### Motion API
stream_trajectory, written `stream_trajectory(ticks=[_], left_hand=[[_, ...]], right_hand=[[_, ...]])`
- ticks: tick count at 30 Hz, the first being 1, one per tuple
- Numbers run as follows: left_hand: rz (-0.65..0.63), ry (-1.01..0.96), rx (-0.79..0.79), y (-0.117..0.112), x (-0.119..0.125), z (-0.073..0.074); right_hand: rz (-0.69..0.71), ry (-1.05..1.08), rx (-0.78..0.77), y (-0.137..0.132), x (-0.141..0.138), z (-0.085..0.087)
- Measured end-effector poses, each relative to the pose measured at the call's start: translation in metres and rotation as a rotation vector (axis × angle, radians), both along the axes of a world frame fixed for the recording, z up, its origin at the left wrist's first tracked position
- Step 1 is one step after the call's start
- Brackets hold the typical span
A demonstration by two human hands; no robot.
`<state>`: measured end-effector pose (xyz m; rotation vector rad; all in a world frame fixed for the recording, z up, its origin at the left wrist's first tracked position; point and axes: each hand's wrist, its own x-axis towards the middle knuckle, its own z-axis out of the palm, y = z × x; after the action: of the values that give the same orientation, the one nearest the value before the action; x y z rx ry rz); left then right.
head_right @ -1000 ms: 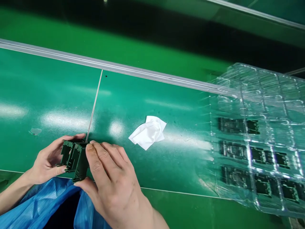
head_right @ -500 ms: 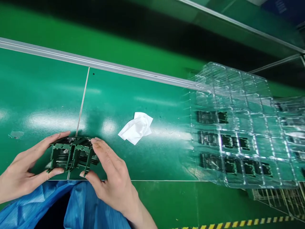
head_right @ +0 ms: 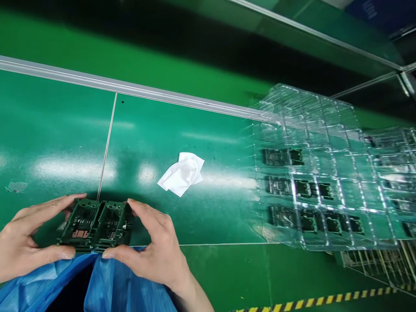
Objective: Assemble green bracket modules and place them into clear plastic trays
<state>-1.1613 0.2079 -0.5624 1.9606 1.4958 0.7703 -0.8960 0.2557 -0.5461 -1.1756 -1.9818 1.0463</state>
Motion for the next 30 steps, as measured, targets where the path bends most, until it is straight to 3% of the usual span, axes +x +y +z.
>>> stream_trajectory(ticks=[6,12,14,19,21,23,27,30], left_hand=[[-0.014,-0.047,-0.056,0.001,0.001,0.001],[-0.041,-0.051,-0.101,0.006,0.002,0.007],[-0.080,-0.037,-0.002,0.016,0.000,0.008],[-0.209,0.180,0.640,0.049,-0.014,0.006],[-0.236,0.226,0.798,0.053,-0.013,0.010],[-0.166,0.204,0.822,0.050,-0.004,0.016],[0.049,0.068,0.703,0.037,0.017,0.024],[0.036,0.054,0.703,0.043,0.011,0.016]], right_hand=[[-0.009,0.011,0.000,0.000,0.000,0.000],[0.035,-0.061,0.099,0.002,-0.003,0.001],[0.078,-0.050,0.217,0.009,-0.006,0.003],[0.150,-0.127,0.762,0.039,0.000,0.015],[0.226,-0.160,0.901,0.049,0.007,0.024],[0.284,-0.201,0.992,0.056,0.015,0.034],[0.326,-0.279,1.044,0.060,0.024,0.049],[0.343,-0.351,1.155,0.062,0.028,0.054]])
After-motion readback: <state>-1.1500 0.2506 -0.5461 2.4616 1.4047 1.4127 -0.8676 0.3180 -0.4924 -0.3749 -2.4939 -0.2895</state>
